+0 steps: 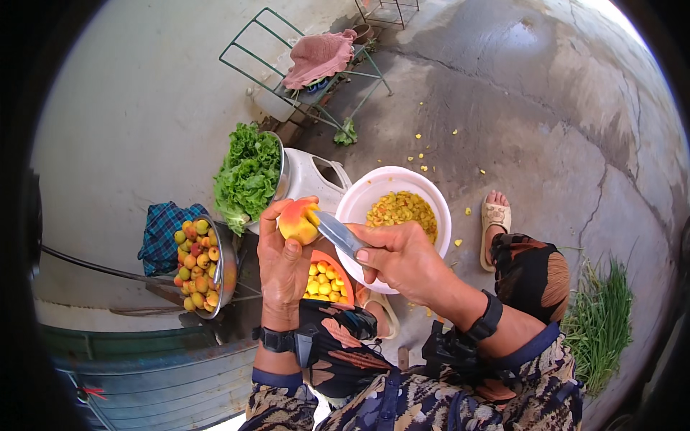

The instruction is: Peel a fruit using a small knife and discard the skin into a bowl.

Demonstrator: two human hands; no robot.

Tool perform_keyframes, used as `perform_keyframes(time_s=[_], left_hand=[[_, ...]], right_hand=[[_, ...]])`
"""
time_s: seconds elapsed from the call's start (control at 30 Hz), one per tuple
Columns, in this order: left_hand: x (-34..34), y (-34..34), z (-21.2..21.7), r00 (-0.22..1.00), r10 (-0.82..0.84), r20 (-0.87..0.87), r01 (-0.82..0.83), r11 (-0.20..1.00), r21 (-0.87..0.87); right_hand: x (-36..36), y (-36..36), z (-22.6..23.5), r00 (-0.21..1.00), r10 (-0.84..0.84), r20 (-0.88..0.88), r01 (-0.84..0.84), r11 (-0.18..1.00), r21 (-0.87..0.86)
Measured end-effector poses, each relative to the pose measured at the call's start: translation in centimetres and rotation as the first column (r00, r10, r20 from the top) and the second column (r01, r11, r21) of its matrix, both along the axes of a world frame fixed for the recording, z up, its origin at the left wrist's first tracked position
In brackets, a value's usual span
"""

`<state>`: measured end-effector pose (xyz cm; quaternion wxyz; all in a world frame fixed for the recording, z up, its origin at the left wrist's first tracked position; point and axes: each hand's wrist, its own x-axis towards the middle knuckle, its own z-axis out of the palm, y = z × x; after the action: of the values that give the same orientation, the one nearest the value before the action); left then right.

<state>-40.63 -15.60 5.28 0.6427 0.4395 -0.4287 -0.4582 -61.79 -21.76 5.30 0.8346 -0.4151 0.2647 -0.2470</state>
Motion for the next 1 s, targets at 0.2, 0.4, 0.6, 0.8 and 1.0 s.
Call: perform_keyframes(time_s=[0.2, 0.4, 0.6, 0.8, 1.0], left_hand=[[0.3, 0.0, -0.2, 1.0, -0.02, -0.014, 0.019, 0.998, -0.052], [0.0, 0.1, 0.3, 0.991, -0.061, -0.123, 0.068, 0.996, 0.055], [-0.2, -0.4, -0.7, 1.0, 0.002, 0.004, -0.001, 0.994, -0.11], [-0.3, -0.4, -0.7, 0.992, 0.038, 0.12, -0.011, 0.977, -0.212], [-0.2, -0.4, -0.8, 0.967, 0.095, 0.236, -0.016, 0.948, -0.317]], right_hand=[[0.1, 0.4, -1.3, 0.979, -0.181, -0.088, 0.121, 0.878, -0.462], [-0.1, 0.4, -1.8, 0.921, -0.389, 0.017, 0.241, 0.535, -0.81], [-0.7, 0.3, -1.0, 0.983, -0.167, -0.08, 0.111, 0.877, -0.467], [-1.0, 0.3, -0.4, 0.998, -0.061, -0.024, 0.053, 0.966, -0.251], [-1.6, 0.1, 0.8, 0.996, 0.082, 0.023, -0.085, 0.982, 0.17]])
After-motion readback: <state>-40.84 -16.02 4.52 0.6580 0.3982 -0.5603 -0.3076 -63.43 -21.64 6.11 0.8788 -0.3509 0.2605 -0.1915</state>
